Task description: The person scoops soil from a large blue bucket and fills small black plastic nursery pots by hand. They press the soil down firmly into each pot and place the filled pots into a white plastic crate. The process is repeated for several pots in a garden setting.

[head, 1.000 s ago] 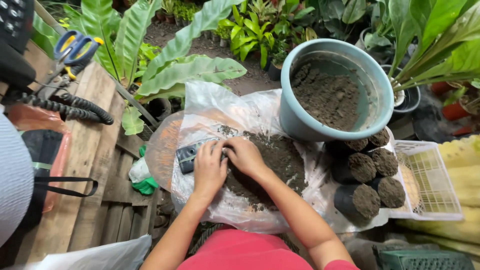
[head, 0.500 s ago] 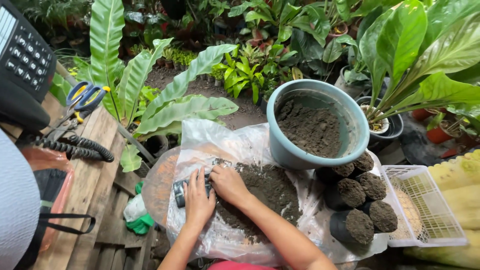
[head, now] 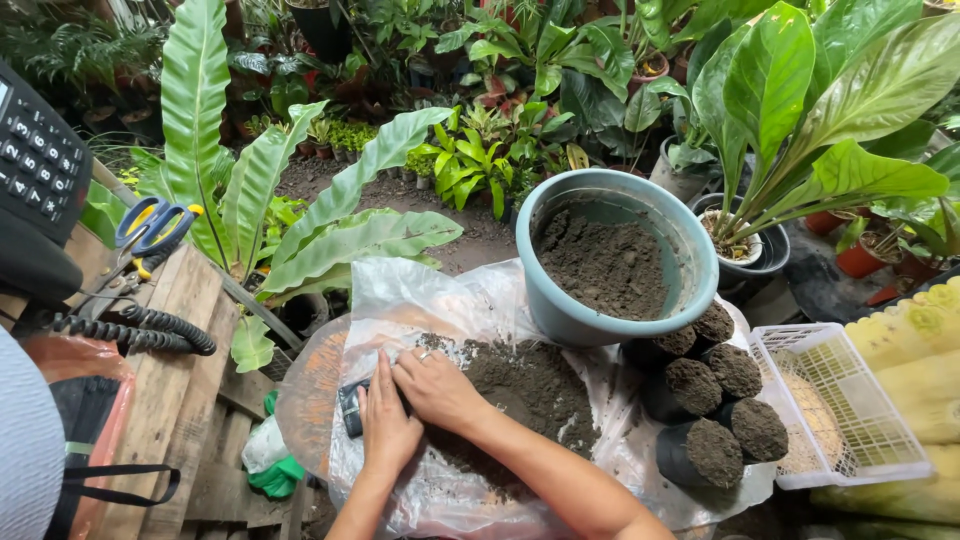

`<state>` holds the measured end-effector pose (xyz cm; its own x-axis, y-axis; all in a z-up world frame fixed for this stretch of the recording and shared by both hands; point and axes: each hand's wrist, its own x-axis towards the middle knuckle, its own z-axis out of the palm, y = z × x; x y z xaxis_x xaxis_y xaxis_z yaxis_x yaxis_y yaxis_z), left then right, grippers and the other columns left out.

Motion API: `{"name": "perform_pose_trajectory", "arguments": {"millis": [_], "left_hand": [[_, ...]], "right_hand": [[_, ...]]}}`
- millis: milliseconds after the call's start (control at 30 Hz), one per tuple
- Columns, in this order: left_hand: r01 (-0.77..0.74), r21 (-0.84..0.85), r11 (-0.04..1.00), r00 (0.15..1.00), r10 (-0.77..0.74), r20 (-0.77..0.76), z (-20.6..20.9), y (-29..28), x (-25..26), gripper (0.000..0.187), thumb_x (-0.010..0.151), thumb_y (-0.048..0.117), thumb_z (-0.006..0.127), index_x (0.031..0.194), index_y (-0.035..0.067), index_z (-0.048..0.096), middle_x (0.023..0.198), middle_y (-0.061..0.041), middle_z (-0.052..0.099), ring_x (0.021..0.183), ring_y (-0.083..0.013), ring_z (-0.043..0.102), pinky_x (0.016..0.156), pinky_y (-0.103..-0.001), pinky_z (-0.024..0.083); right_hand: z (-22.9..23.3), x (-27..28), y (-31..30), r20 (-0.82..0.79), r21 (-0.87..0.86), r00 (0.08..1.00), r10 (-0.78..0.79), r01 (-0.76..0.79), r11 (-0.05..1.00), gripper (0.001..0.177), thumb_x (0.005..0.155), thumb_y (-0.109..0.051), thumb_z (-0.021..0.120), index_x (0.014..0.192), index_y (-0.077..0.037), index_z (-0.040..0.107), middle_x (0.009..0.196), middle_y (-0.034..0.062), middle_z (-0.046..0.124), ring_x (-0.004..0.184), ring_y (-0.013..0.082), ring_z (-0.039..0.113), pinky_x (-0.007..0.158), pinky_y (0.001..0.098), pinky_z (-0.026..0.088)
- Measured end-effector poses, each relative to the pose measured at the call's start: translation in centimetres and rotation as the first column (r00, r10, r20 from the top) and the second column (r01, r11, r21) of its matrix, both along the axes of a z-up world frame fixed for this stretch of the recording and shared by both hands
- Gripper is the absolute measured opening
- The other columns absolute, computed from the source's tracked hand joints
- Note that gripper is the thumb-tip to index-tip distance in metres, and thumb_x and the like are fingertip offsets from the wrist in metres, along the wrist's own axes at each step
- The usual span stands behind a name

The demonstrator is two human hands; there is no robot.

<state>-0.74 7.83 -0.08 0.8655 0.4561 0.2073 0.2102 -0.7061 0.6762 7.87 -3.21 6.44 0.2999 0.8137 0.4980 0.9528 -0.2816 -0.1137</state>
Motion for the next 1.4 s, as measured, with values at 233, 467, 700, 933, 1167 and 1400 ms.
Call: {"name": "perform_pose_trajectory", "arguments": {"millis": [233, 467, 700, 933, 1167, 1400], "left_hand": [[-0.023, -0.016, 1.0, 0.999, 0.023, -0.029, 1.1, -0.4, -0.3, 0.12, 0.068, 0.017, 0.082, 0.16, 0.008, 0.006, 0.148, -0.021, 0.045, 0.141, -0.034, 0.043, 0.123, -0.057, 0.016], [-0.03, 0.013, 0.999, 0.999, 0.03, -0.023, 1.7, -0.7, -0.4, 0.127, 0.066, 0.028, 0.088, 0.161, 0.009, 0.005, 0.144, -0.017, 0.051, 0.135, -0.0335, 0.047, 0.121, -0.057, 0.021], [-0.074, 0.073, 0.995, 0.994, 0.079, -0.071, 2.2, -0.6, -0.2, 0.124, 0.066, 0.023, 0.084, 0.16, 0.011, 0.004, 0.138, -0.015, 0.053, 0.133, -0.0334, 0.048, 0.12, -0.058, 0.021], [-0.138, 0.192, 0.972, 0.99, 0.142, -0.006, 0.7, 0.9, 0.1, 0.109, 0.079, 0.027, 0.073, 0.162, 0.008, 0.004, 0.142, -0.016, 0.05, 0.137, -0.0329, 0.044, 0.118, -0.07, 0.01], [-0.172, 0.228, 0.958, 0.971, 0.204, -0.124, 3.7, -0.3, -0.3, 0.127, 0.062, 0.042, 0.084, 0.161, 0.013, 0.009, 0.144, -0.011, 0.05, 0.138, -0.0287, 0.044, 0.119, -0.072, 0.011], [-0.118, 0.31, 0.943, 0.983, 0.155, -0.098, 3.6, -0.1, -0.2, 0.129, 0.06, 0.046, 0.086, 0.161, 0.012, 0.013, 0.136, -0.011, 0.054, 0.135, -0.0298, 0.045, 0.12, -0.073, 0.012]], "right_hand": [[-2.0, 0.2, 0.5, -0.557, 0.024, 0.828, -0.069, 0.099, 0.995, 0.019, 0.098, -0.013, 0.06, 0.11, 0.0, 0.054, 0.099, 0.021, 0.063, 0.092, 0.0415, 0.065, 0.077, 0.0502, 0.052], [-4.1, 1.9, 0.7, -0.858, 0.091, 0.513, -0.038, 0.224, 0.97, 0.049, 0.08, -0.019, 0.08, 0.12, -0.001, 0.057, 0.104, 0.0196, 0.071, 0.094, 0.0302, 0.071, 0.082, 0.0399, 0.056], [-3.6, 0.8, 2.3, -0.817, 0.251, 0.563, 0.122, 0.157, 0.955, 0.024, 0.085, -0.007, 0.07, 0.108, 0.0, 0.066, 0.103, 0.0173, 0.071, 0.097, 0.0306, 0.07, 0.086, 0.0389, 0.055], [0.5, -0.7, 2.0, -0.648, 0.277, 0.754, 0.109, 0.099, 0.956, 0.02, 0.086, -0.002, 0.066, 0.106, -0.001, 0.063, 0.103, 0.0199, 0.064, 0.098, 0.0392, 0.063, 0.084, 0.0425, 0.051], [-0.7, 0.5, 2.0, -0.758, 0.338, 0.637, 0.141, 0.199, 0.92, 0.018, 0.084, -0.003, 0.07, 0.101, -0.001, 0.064, 0.098, 0.0167, 0.067, 0.093, 0.0326, 0.067, 0.084, 0.0385, 0.054], [1.2, 1.2, -0.6, -0.719, 0.385, 0.693, 0.05, 0.337, 0.859, 0.019, 0.086, -0.005, 0.072, 0.103, 0.0, 0.066, 0.1, 0.016, 0.069, 0.095, 0.0292, 0.07, 0.085, 0.0369, 0.054]]}}
